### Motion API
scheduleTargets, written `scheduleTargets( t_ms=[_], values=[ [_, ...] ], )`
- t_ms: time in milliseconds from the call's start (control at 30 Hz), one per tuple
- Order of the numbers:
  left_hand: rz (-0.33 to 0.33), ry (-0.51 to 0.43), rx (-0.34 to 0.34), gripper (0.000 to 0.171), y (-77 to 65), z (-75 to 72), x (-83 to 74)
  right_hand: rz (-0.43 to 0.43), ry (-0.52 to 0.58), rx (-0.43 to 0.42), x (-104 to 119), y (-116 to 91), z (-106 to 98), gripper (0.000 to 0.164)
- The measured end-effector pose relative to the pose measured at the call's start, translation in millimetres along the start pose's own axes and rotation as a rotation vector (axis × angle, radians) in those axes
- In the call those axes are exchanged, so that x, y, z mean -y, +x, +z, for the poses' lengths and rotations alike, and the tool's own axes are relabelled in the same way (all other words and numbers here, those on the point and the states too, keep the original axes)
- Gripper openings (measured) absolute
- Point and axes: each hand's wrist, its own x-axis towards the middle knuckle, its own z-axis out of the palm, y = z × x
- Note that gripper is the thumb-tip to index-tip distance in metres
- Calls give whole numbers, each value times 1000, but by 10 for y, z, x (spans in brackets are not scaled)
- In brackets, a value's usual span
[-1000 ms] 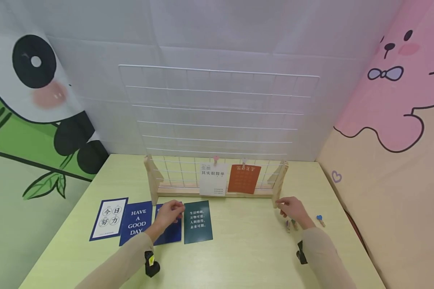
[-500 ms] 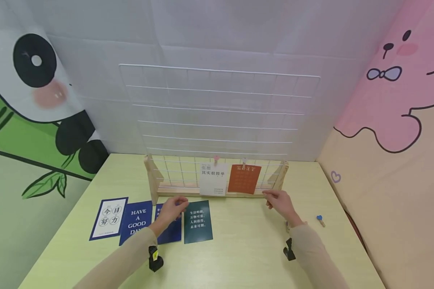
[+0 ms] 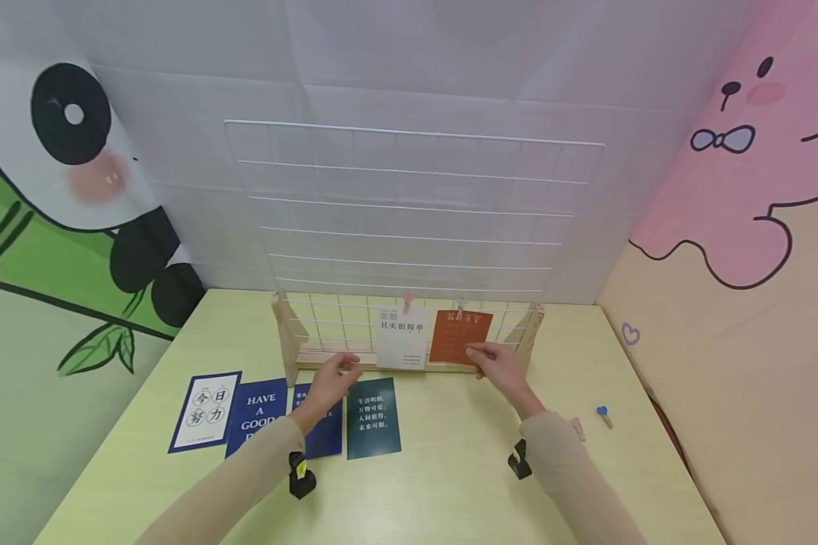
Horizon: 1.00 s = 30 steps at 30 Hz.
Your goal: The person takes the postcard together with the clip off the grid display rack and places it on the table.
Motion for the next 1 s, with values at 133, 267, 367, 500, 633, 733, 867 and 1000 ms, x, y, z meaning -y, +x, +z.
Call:
scheduleTargets(
  t_ms=[133,267,367,500,633,733,867,1000],
  values=[
    [-5,2,-9,26,33,17,-27,-2,-39,12,120,22,84,37],
    [-24,-1,-8,26,66,35,-41,-4,-43,20,199,53,148,35],
    [-15,-5,-10,26,82,50,-49,-12,-28,34,230,79,181,34],
    [-3,-16,-13,26,88,70,-68,-18,2,51,255,104,213,33],
    [5,-30,-3,26,102,84,-89,-12,-3,54,278,134,242,33],
    [16,-34,5,28,127,95,-103,-10,-6,51,305,166,270,34],
    [8,-37,14,33,176,117,-119,-2,18,47,357,215,320,34],
    [4,-39,17,37,218,138,-133,-7,49,45,404,264,377,33]
  ],
)
